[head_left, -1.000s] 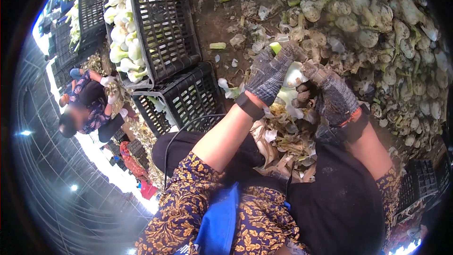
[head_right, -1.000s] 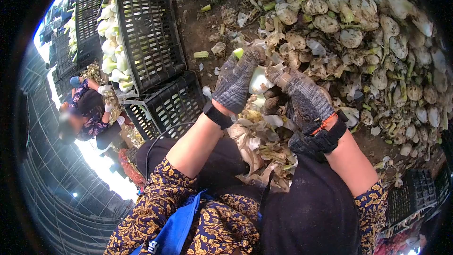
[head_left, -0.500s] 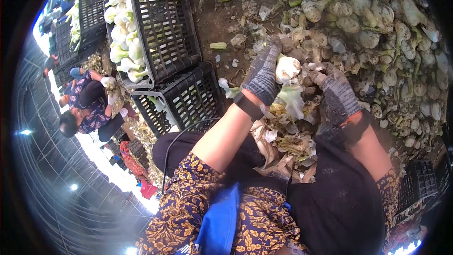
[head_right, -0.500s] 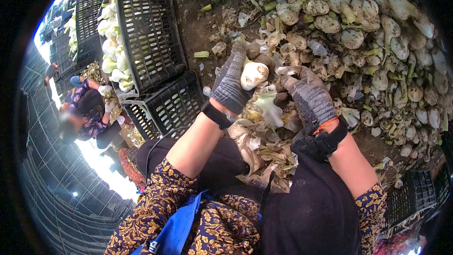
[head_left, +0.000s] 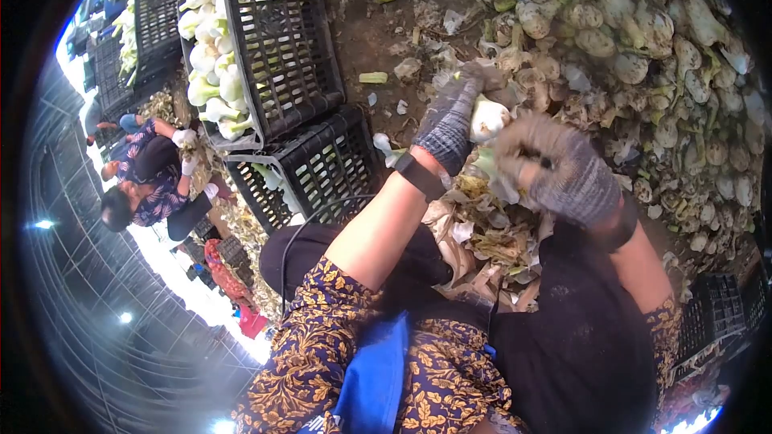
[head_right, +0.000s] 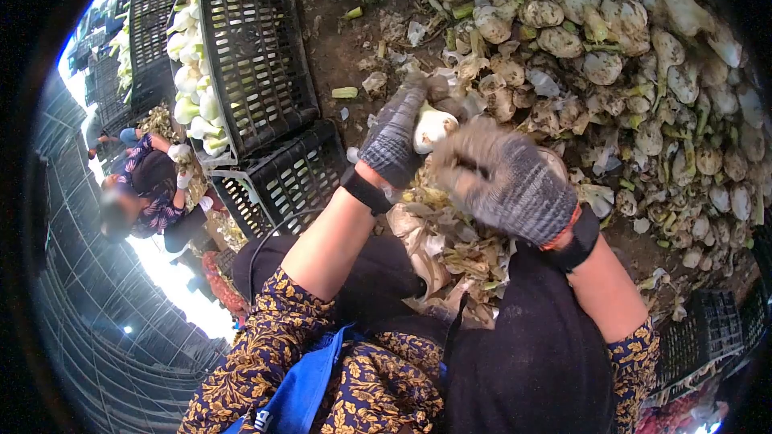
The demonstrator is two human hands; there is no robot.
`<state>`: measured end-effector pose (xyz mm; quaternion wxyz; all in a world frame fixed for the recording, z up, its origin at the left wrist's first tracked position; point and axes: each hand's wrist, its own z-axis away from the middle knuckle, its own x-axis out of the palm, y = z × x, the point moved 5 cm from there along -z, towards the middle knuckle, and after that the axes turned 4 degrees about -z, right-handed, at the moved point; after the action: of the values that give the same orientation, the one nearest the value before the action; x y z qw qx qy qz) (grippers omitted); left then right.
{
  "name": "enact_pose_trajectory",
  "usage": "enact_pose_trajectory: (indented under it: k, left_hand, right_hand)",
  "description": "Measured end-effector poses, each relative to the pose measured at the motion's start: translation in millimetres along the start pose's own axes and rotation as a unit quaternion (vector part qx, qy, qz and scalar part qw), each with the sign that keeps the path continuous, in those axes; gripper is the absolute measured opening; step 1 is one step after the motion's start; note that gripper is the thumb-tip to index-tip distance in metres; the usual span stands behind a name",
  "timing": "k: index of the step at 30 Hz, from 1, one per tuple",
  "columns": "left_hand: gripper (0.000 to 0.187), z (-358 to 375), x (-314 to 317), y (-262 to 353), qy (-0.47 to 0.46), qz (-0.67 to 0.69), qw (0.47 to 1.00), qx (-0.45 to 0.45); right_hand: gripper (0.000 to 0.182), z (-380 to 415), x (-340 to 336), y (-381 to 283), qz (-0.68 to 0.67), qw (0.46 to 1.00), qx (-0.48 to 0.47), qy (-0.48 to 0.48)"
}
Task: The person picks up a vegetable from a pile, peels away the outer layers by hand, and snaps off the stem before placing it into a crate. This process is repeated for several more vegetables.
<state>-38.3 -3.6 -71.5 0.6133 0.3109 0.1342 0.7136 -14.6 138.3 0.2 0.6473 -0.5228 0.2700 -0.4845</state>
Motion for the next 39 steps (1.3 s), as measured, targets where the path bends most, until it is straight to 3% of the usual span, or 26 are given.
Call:
enact_pose_trajectory:
  k: [2, 4, 5, 6, 8, 9, 10, 12, 14, 16, 20, 22, 25, 27, 28, 30, 32, 34, 35, 37, 38, 39]
  left_hand:
    - [0.036, -1.9, -7.2, -1.6, 0.037, 0.008, 0.999, -0.039]
    - [0.040, -6.2, -13.6, -2.4, 0.026, 0.045, 0.999, -0.005]
    - [0.042, -3.9, -8.5, 0.7, 0.021, 0.031, 0.999, 0.020]
    - [0.042, -6.1, -10.2, -4.3, 0.021, 0.031, 0.999, 0.020]
    - [0.044, -8.8, -11.4, 2.1, 0.049, -0.135, 0.980, 0.139]
    - [0.045, -7.2, -10.6, 4.0, 0.044, -0.169, 0.978, 0.110]
    - [0.045, -7.2, -10.6, 2.4, 0.044, -0.170, 0.978, 0.110]
    - [0.045, -5.7, -6.4, 2.8, 0.015, -0.257, 0.952, 0.163]
    - [0.044, -9.5, -7.3, -4.0, 0.020, -0.237, 0.964, 0.120]
    - [0.043, -13.6, -4.0, -14.0, 0.038, -0.102, 0.986, 0.130]
    - [0.043, -10.2, -4.5, -10.6, 0.012, -0.099, 0.990, 0.102]
    - [0.046, -1.9, 10.6, -8.3, -0.037, 0.136, 0.989, -0.042]
    - [0.036, -3.3, 5.0, -6.8, -0.016, 0.151, 0.981, -0.120]
    - [0.037, -1.7, 13.8, -4.3, -0.001, 0.190, 0.978, -0.089]
    - [0.038, -1.1, 15.5, -2.6, 0.013, 0.229, 0.971, -0.060]
    - [0.038, 0.9, 13.8, -1.8, -0.020, 0.197, 0.977, -0.074]
    - [0.036, 5.8, 14.9, -3.4, -0.013, 0.150, 0.985, -0.079]
    - [0.037, 2.3, 14.9, -3.1, 0.017, 0.147, 0.986, -0.072]
    - [0.038, 0.0, 12.0, -2.2, 0.049, 0.145, 0.986, -0.064]
    - [0.040, -9.1, -0.7, -5.1, 0.059, 0.172, 0.981, -0.065]
    - [0.042, -13.4, -6.6, -7.5, 0.071, 0.199, 0.975, -0.067]
    - [0.043, -16.5, -7.8, -5.6, 0.081, 0.190, 0.977, -0.054]
  right_hand:
    - [0.012, 5.9, 6.5, 16.4, -0.012, 0.999, 0.021, -0.038]
    - [0.016, 10.8, 6.3, 56.7, -0.142, 0.977, 0.130, -0.094]
    - [0.018, 14.2, 7.5, 65.5, -0.398, 0.902, 0.156, -0.058]
    - [0.018, 13.1, 14.4, 72.1, -0.399, 0.902, 0.156, -0.057]
    - [0.033, 11.5, 13.5, 101.6, -0.368, 0.897, 0.205, 0.136]
    - [0.038, 11.5, 18.1, 110.9, -0.548, 0.796, 0.224, 0.126]
    - [0.038, 14.9, 16.3, 117.1, -0.575, 0.773, 0.233, 0.129]
    - [0.038, 9.6, 18.4, 85.9, -0.556, 0.786, 0.246, 0.112]
    - [0.038, 9.0, 17.7, 77.8, -0.535, 0.805, 0.234, 0.105]
    - [0.039, 10.7, 16.0, 76.8, -0.515, 0.822, 0.217, 0.108]
    - [0.039, 8.0, 12.6, 51.3, -0.499, 0.839, 0.200, 0.085]
    - [0.038, 7.4, 12.9, 45.2, -0.494, 0.845, 0.198, 0.056]
    - [0.036, 12.2, 8.0, 47.9, -0.441, 0.870, 0.213, 0.066]
    - [0.031, 12.4, -3.0, 38.9, -0.323, 0.927, 0.157, 0.107]
    - [0.031, 11.0, -1.8, 37.4, -0.323, 0.927, 0.157, 0.107]
    - [0.031, 3.8, -9.4, 13.6, -0.076, 0.981, -0.027, 0.174]
    - [0.028, -2.0, -12.9, 7.1, -0.020, 0.983, -0.068, 0.171]
    - [0.024, -1.0, -10.8, -2.8, 0.198, 0.949, -0.205, 0.133]
    - [0.024, 1.8, -9.3, -5.7, 0.197, 0.949, -0.206, 0.133]
    - [0.022, 5.1, 2.0, 9.3, -0.025, 1.000, 0.004, -0.003]
    - [0.022, 7.7, 2.5, 21.1, -0.025, 1.000, 0.005, -0.004]
    - [0.022, 13.1, 3.7, 52.3, -0.170, 0.978, 0.123, 0.014]
